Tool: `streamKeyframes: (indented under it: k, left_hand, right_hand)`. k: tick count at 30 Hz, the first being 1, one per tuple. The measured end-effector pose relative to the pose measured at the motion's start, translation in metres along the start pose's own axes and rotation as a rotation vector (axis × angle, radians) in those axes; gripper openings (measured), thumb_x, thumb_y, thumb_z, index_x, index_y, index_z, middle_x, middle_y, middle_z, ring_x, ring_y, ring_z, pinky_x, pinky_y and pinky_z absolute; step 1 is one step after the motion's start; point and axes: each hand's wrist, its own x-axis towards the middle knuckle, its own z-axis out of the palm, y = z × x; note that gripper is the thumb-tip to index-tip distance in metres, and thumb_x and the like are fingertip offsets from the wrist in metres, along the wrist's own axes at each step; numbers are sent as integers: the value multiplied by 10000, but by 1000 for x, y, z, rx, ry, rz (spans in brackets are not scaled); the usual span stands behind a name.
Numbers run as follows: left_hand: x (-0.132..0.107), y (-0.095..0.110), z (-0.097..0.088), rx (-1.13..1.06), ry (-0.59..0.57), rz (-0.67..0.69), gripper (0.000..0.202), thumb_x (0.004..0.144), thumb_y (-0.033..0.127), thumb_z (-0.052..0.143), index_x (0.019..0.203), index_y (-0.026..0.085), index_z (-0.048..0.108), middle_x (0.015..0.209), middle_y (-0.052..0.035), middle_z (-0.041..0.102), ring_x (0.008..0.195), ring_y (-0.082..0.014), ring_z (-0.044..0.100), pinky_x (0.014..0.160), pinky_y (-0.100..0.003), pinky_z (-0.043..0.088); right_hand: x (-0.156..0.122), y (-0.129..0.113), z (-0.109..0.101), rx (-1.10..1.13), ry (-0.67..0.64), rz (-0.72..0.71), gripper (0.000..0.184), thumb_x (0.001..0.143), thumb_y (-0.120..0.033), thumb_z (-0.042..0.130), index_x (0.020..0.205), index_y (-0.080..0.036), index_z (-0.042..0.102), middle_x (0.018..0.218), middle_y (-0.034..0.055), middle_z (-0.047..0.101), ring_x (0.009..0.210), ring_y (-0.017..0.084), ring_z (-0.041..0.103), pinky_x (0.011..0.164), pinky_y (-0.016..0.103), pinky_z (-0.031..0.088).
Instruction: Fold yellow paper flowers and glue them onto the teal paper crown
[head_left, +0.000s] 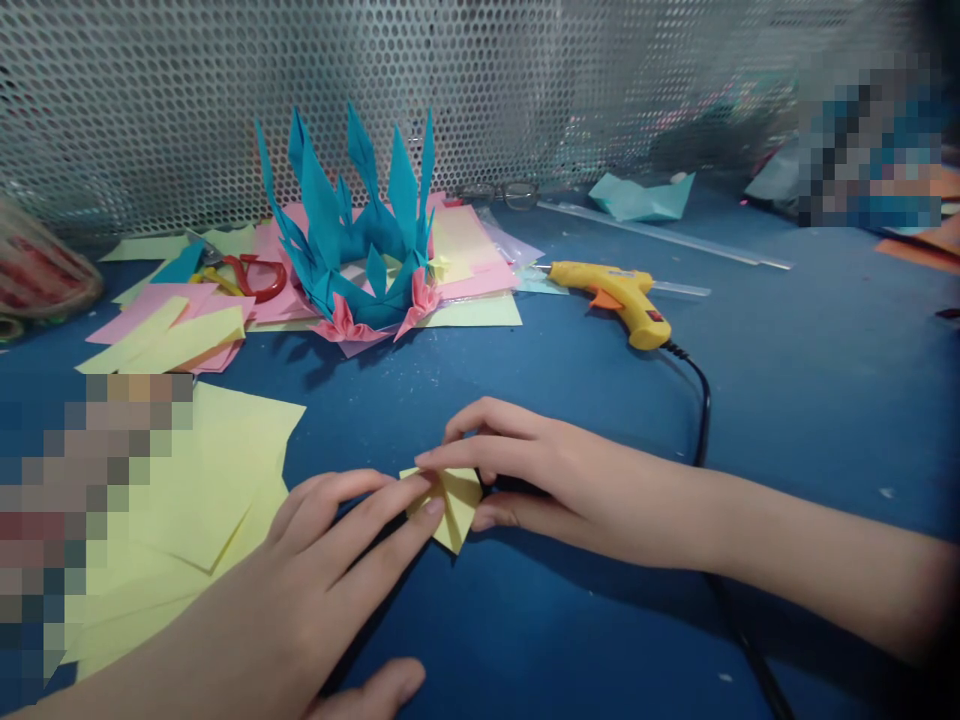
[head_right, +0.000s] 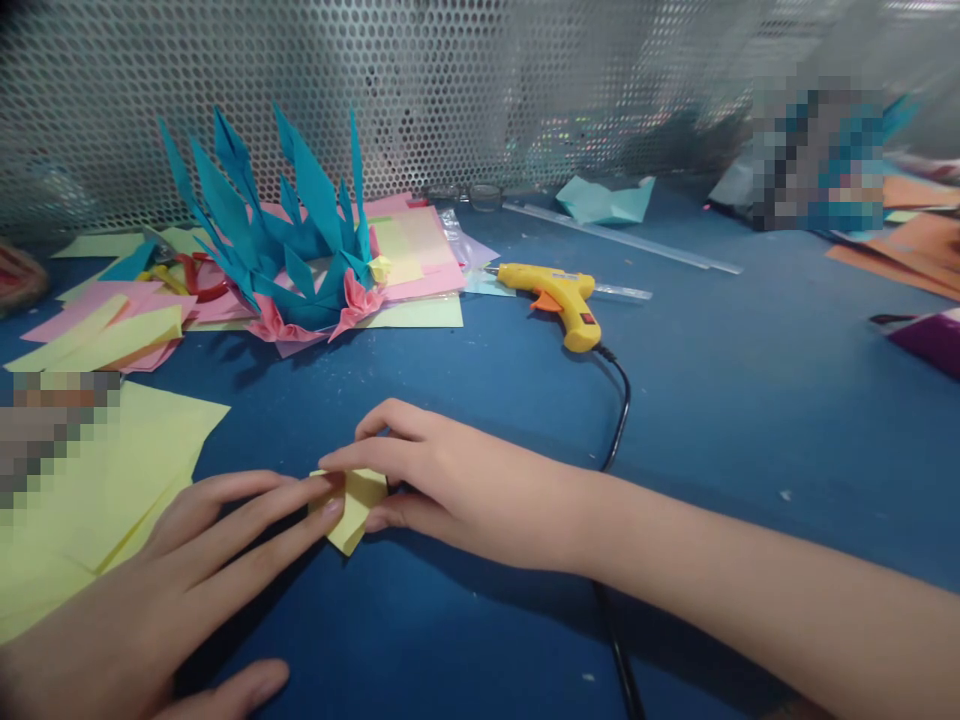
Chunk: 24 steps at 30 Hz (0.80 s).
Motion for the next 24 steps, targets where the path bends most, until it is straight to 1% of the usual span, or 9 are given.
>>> streamKeyframes:
  k: [2,5,8,9,12,16,20,22,24]
  left_hand:
    - [0,1,-1,-1,0,-1,609,904,220,445,1505,242,353,1474,28,518,1300,-230,383,1074,-315,357]
    - [1,1,-1,-3,9,0,577,903,219,447,1476,261,395,1456,32,532,1286,-231,398,1085,-329,350]
    - [1,1,-1,-7,14,-8,563,904,218,443,1464,276,418,1459,49,535,1278,-227,412,1083,-327,345]
    - [1,1,-1,-6,16,-6,567,902,215,444,1465,276,418,1462,47,537,1276,-229,417,1079,-333,349]
    - [0,0,0,-6,19,5,587,889,217,458,1472,258,410,1470,21,544,1269,-247,436,1075,-362,363]
    - [-1,0,2,-9,11,-8,594,895,235,469,1484,243,394,1488,14,534,1279,-255,433,1089,-363,342]
    - [0,1,2,-8,14,-5,589,899,224,448,1484,241,387,1496,23,519,1271,-243,429,1092,-343,321]
    - [1,1,1,-7,21,-8,581,899,222,439,1478,244,391,1486,32,525,1266,-236,429,1095,-332,307]
    - [1,2,1,-10,22,-14,569,903,231,437,1470,251,399,1468,39,540,1267,-233,428,1098,-331,298]
  right_hand:
    - [-1,1,0,-11,0,-2,378,981,-190,576,1352,-114,581,1210,116,568,1056,146,635,974,258,522]
    - [-2,2,0,-39,33,-16,370,973,-216,597,1324,-103,605,1212,126,597,1053,154,650,958,254,531]
    - [-3,2,1,-85,96,-77,234,988,-189,555,1158,-109,694,1165,124,662,1021,147,670,931,234,540]
    - [-3,1,1,-112,112,-98,218,996,-173,530,1102,-113,711,1154,124,678,1015,147,673,921,234,546]
    - [-3,-1,4,-229,133,-168,256,1014,-154,467,1036,-111,719,1120,138,701,1000,165,669,899,269,566]
    - [-2,-2,10,-401,160,-292,305,1019,-134,441,918,-80,724,1025,146,710,875,188,633,830,322,576]
    - [-2,-3,13,-514,146,-325,324,1028,-129,424,942,-59,728,990,144,712,842,204,613,766,337,567]
    - [-2,-3,13,-500,138,-324,317,1022,-120,432,952,-41,731,997,152,711,861,207,618,789,325,567]
    - [-2,-4,11,-426,135,-302,299,1019,-122,447,978,-35,730,1026,155,710,901,200,626,847,301,564]
